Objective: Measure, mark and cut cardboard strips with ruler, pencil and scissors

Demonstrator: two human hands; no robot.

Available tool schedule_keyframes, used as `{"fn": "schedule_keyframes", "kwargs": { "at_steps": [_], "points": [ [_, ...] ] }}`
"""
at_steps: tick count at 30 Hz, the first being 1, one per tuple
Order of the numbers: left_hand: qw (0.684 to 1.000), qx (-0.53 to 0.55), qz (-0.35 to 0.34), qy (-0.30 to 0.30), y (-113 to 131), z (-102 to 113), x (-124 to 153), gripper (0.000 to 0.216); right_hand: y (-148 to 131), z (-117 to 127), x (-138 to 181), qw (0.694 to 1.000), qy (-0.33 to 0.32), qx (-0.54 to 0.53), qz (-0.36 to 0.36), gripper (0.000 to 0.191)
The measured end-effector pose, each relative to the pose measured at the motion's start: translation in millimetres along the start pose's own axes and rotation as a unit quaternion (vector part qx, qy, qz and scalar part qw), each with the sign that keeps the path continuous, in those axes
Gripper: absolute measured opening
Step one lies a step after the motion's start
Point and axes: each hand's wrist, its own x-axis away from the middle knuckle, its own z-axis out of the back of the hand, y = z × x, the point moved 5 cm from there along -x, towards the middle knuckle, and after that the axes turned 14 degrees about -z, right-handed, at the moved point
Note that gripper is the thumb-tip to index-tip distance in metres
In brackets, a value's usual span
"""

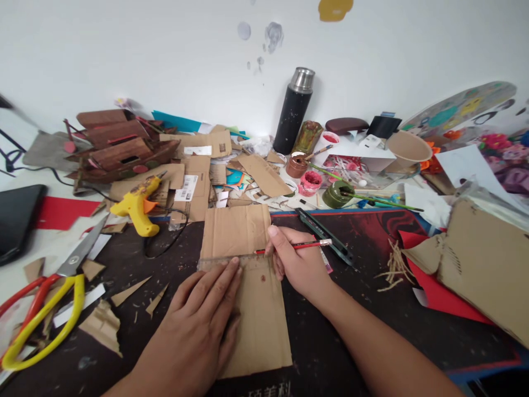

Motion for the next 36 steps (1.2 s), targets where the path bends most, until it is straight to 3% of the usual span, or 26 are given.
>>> {"fn": "schedule_keyframes", "kwargs": {
  "at_steps": [19,36],
  "points": [
    [1.0,-0.009,-0.005,-0.011,0.3,-1.8,2.7,0.055,-3.8,2.2,0.5,1.0,0.007,-0.011,-0.01,0.064],
    [1.0,0.0,-0.003,-0.004,0.5,0.0,0.0,0.048,-3.6,0.6,0.5,1.0,-0.002,0.007,0.0,0.06]
  ]
}}
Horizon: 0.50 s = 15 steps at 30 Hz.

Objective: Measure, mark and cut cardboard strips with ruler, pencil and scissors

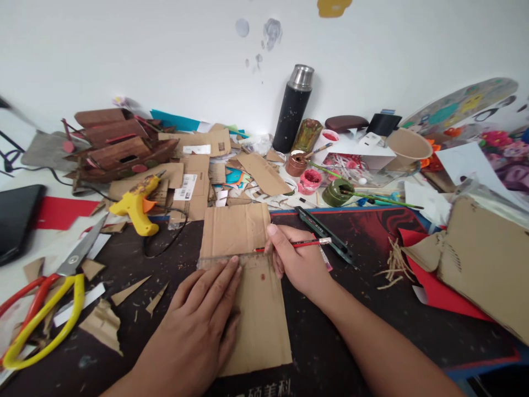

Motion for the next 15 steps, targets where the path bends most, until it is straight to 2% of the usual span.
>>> {"fn": "schedule_keyframes", "kwargs": {
  "at_steps": [15],
  "points": [
    [1.0,-0.011,-0.013,0.0,-0.1,1.1,-1.8,0.044,-3.0,-0.8,2.5,0.999,-0.002,0.037,0.031,0.06]
  ]
}}
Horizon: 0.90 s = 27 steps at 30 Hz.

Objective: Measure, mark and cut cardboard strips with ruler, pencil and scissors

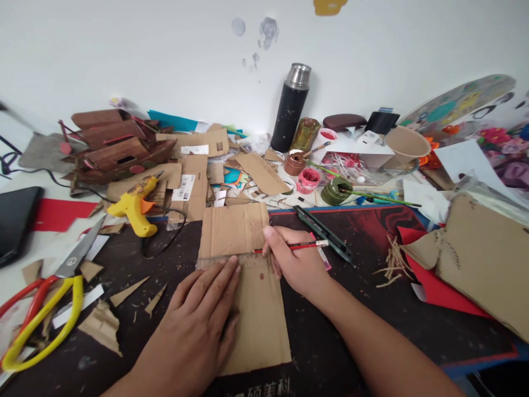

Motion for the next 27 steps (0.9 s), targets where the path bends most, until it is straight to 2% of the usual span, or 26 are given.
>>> {"fn": "schedule_keyframes", "kwargs": {
  "at_steps": [7,12,27],
  "points": [
    [0.998,-0.023,-0.044,-0.027,-1.5,-2.0,2.6,0.051,-0.9,1.9,0.5,0.999,0.01,-0.043,0.004,0.059],
    [0.998,-0.034,-0.051,-0.034,-1.7,-3.4,3.4,0.051,-0.4,6.3,0.3,0.996,0.035,-0.08,0.01,0.057],
    [0.997,-0.041,-0.063,0.0,5.0,8.1,4.0,0.039,-3.3,13.0,-0.3,0.99,0.052,-0.132,0.017,0.06]
  ]
}}
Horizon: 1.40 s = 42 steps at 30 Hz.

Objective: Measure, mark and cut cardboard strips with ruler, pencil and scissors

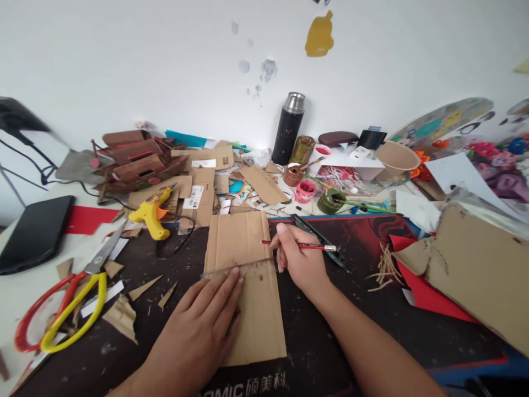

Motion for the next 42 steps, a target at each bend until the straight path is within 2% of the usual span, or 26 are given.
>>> {"fn": "schedule_keyframes", "kwargs": {
  "at_steps": [2,5,7,11,17,27,34,42],
  "points": [
    [1.0,-0.002,-0.012,-0.011,2.6,2.4,2.1,0.052,0.1,1.3,-1.7,1.0,0.008,-0.001,-0.005,0.062],
    [0.999,0.004,-0.036,-0.021,8.5,6.4,6.3,0.089,0.0,3.2,-2.6,1.0,0.018,0.002,-0.004,0.064],
    [0.999,0.002,-0.042,-0.023,11.6,7.2,9.1,0.096,-0.4,3.6,-2.4,1.0,0.02,0.01,0.005,0.064],
    [0.999,0.002,-0.034,-0.03,10.0,-0.3,11.9,0.089,-0.7,3.1,-2.0,0.999,0.021,0.027,0.018,0.063],
    [1.0,0.011,-0.01,-0.028,-6.6,-13.3,5.2,0.086,1.4,5.6,-2.8,0.997,0.035,0.058,0.032,0.06],
    [1.0,0.006,-0.009,-0.027,4.2,-0.5,4.6,0.053,-1.7,2.7,1.8,0.996,0.012,0.082,0.04,0.058],
    [0.999,0.023,0.002,-0.034,-0.7,-3.3,9.3,0.063,-1.6,4.0,4.6,0.991,0.005,0.111,0.071,0.052],
    [0.998,0.042,0.017,-0.036,-5.0,-7.2,8.6,0.071,-6.7,3.3,7.3,0.99,0.009,0.126,0.069,0.052]
  ]
}}
